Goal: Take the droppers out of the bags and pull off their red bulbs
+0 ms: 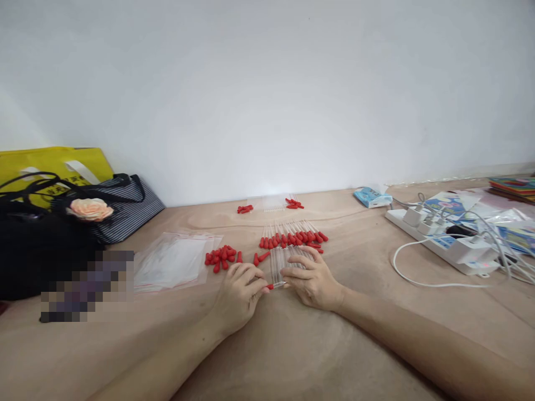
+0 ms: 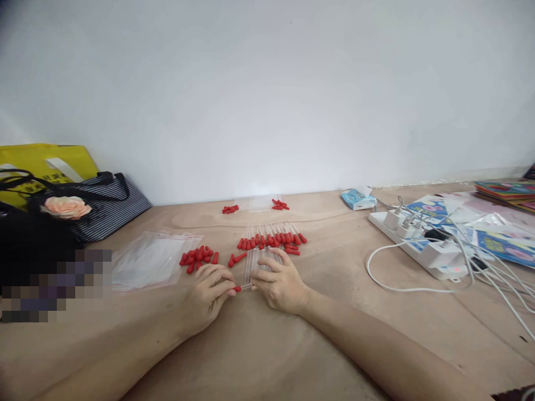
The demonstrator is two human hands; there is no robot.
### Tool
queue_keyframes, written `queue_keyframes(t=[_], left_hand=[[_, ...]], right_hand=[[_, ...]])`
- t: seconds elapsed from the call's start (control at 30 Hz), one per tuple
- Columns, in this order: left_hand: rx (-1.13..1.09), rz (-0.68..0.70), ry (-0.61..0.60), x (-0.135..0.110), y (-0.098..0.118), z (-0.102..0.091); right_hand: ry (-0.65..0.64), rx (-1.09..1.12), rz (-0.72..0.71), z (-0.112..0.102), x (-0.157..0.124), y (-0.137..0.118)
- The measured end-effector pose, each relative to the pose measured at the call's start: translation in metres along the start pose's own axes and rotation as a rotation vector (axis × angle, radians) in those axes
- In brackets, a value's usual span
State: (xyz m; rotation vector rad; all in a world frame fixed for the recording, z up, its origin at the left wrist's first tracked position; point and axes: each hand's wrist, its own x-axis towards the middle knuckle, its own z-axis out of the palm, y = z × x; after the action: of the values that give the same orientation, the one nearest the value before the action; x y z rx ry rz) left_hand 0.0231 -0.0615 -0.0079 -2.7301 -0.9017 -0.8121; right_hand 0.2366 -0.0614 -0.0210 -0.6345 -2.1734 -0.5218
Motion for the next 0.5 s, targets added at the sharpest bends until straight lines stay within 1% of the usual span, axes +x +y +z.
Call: queue_keyframes(t=[0.07,0.17,0.3,0.4,0.5], left_hand=[[0.003,-0.021,0.039,-0.005,-0.003,-0.001],[-0.03,-0.089,0.139,-0.013,-0.009,-0.004],[-0.137,-0.161,0.178,-0.018,-0.012,-0.007],[-0.095,-0.244,0.245,-0.017,-0.017,-0.01],[-0.014,-0.379,0.307,-0.016,-0.032,-0.016]], right_hand=[[0.006,0.018,0.038,-0.002,-0.001,0.001],[-0.003,0.021,0.11,-0.004,-0.004,0.003],[-0.026,-0.027,0.124,-0.003,-0.008,0.004],[-0.019,-0.054,0.166,0.0,-0.012,0.004],[-0.034,-0.06,0.236,0.0,-0.014,0.006]])
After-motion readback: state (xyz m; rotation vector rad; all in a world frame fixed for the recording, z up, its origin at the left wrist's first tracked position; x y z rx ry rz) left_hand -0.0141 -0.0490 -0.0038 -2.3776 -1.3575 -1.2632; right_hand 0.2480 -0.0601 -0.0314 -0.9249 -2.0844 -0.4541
